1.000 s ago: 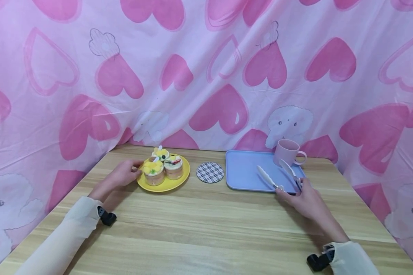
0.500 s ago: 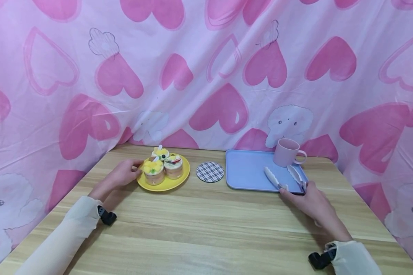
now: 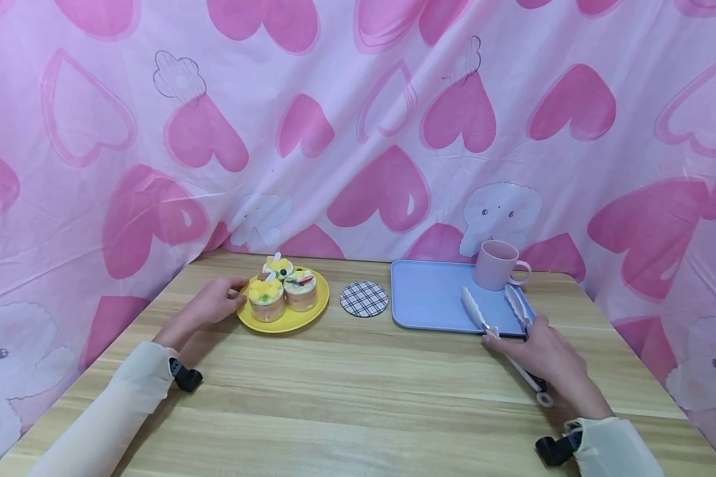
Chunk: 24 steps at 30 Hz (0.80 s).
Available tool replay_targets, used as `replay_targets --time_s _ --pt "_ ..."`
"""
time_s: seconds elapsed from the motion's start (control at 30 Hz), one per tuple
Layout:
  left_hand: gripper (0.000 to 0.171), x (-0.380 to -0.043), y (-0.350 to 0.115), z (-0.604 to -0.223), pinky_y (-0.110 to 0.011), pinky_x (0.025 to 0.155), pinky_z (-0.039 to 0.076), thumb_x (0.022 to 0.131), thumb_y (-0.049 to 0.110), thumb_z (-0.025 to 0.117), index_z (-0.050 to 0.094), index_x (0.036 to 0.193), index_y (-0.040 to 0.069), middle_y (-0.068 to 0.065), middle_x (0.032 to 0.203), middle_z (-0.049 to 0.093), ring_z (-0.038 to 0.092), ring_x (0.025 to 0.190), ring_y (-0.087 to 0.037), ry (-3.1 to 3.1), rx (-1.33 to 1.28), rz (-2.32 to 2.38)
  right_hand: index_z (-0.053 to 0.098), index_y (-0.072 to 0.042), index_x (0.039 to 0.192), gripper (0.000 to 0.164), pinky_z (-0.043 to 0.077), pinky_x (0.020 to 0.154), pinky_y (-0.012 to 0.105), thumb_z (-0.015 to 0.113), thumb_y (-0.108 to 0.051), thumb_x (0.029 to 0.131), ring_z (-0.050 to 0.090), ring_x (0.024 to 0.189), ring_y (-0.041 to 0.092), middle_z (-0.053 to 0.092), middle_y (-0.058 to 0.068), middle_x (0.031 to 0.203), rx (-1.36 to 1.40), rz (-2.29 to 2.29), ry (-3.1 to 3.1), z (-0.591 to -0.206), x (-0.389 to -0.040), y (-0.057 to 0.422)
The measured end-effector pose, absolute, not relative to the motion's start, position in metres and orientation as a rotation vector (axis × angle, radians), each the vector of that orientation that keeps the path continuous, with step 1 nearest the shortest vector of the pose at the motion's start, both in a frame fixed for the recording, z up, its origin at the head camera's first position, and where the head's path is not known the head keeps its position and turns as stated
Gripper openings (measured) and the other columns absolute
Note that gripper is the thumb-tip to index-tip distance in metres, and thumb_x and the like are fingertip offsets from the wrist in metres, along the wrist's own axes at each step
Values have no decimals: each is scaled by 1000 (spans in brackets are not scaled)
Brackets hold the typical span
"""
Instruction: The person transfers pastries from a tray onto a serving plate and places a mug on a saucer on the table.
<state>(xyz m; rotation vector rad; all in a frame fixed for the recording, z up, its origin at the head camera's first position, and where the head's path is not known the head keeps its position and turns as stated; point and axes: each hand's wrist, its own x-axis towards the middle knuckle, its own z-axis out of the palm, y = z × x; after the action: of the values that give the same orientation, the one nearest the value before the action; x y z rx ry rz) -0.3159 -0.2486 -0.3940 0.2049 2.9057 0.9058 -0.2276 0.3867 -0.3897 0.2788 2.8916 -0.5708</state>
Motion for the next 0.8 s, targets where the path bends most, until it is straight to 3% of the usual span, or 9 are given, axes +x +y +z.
replay_targets --time_s 0.5,0.67,0.8 --pt "56 -315 -250 -394 -53 109 58 106 7 58 45 157 -11 -33 154 55 62 131 -41 2909 204 905 7 31 150 150 63 73 44 63 -90 83 59 98 46 40 51 132 302 -572 2861 -391 -229 383" --pt "56 -315 -251 -395 -48 102 62 105 7 59 47 156 -11 -32 150 59 64 127 -40 2920 202 908 11 31 149 146 61 69 40 63 -89 84 60 95 43 42 51 131 276 -572 2879 -392 -230 383" --pt "55 -316 -252 -396 -43 96 64 104 7 60 49 155 -11 -32 147 61 66 125 -39 2937 218 912 11 30 150 146 64 71 42 63 -89 84 59 96 44 41 51 132 276 -594 2882 -393 -231 383"
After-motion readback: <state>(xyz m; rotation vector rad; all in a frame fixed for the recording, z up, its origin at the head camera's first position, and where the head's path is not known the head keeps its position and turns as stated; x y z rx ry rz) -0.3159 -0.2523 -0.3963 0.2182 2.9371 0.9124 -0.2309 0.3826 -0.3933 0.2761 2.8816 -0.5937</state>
